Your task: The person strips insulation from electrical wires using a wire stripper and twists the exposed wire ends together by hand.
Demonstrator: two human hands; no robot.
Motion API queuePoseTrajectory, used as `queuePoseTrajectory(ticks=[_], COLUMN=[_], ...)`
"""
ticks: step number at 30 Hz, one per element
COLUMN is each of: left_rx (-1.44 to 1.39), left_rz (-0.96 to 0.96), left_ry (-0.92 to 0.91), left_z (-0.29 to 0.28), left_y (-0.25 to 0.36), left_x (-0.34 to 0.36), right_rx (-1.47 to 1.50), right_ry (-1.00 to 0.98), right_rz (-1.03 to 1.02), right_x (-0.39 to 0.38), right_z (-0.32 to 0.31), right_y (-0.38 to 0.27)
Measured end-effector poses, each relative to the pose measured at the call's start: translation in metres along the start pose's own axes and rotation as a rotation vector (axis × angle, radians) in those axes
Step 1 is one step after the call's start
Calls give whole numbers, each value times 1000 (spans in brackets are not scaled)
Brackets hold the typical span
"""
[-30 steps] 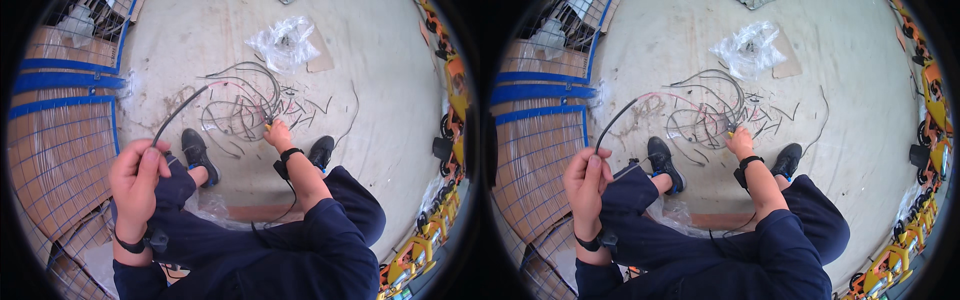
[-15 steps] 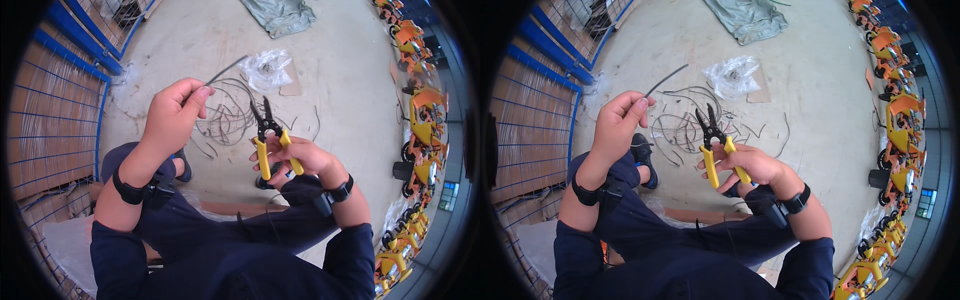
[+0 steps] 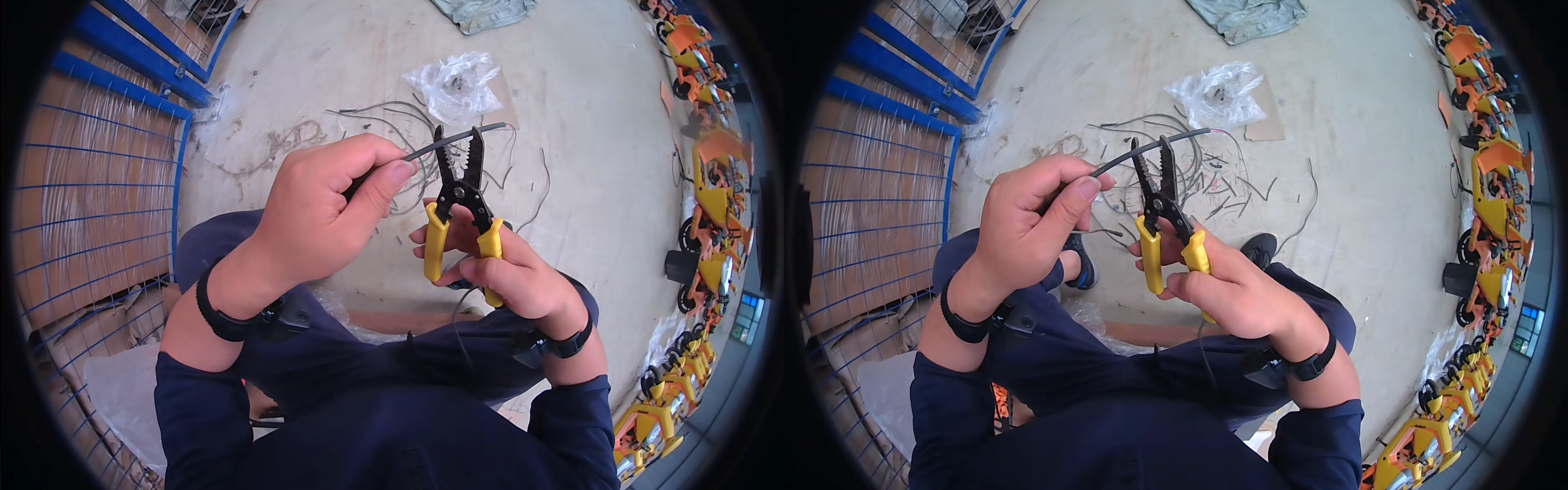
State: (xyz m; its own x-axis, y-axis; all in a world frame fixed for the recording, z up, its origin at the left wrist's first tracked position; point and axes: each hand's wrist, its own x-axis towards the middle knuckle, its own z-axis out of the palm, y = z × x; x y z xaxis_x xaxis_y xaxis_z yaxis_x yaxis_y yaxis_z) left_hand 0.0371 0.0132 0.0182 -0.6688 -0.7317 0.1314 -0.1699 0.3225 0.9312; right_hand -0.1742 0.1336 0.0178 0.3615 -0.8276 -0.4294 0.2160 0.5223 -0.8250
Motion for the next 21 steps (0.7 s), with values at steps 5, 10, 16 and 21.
queuePoseTrajectory(ticks=[5, 10, 16, 21], left_rx=[12, 80, 58, 51], left_rz=[-37, -64, -71, -97], left_ry=[7, -54, -74, -86], left_z=[-1, -1, 0, 1], left_y=[0, -2, -3, -4], left_x=[2, 4, 3, 2], right_rx=[-32, 1, 0, -26], right_ry=[-22, -18, -19, 2], right_rz=[7, 6, 11, 8], right_x=[3, 3, 3, 4], right_z=[-1, -1, -1, 1], right_y=[-4, -3, -2, -3])
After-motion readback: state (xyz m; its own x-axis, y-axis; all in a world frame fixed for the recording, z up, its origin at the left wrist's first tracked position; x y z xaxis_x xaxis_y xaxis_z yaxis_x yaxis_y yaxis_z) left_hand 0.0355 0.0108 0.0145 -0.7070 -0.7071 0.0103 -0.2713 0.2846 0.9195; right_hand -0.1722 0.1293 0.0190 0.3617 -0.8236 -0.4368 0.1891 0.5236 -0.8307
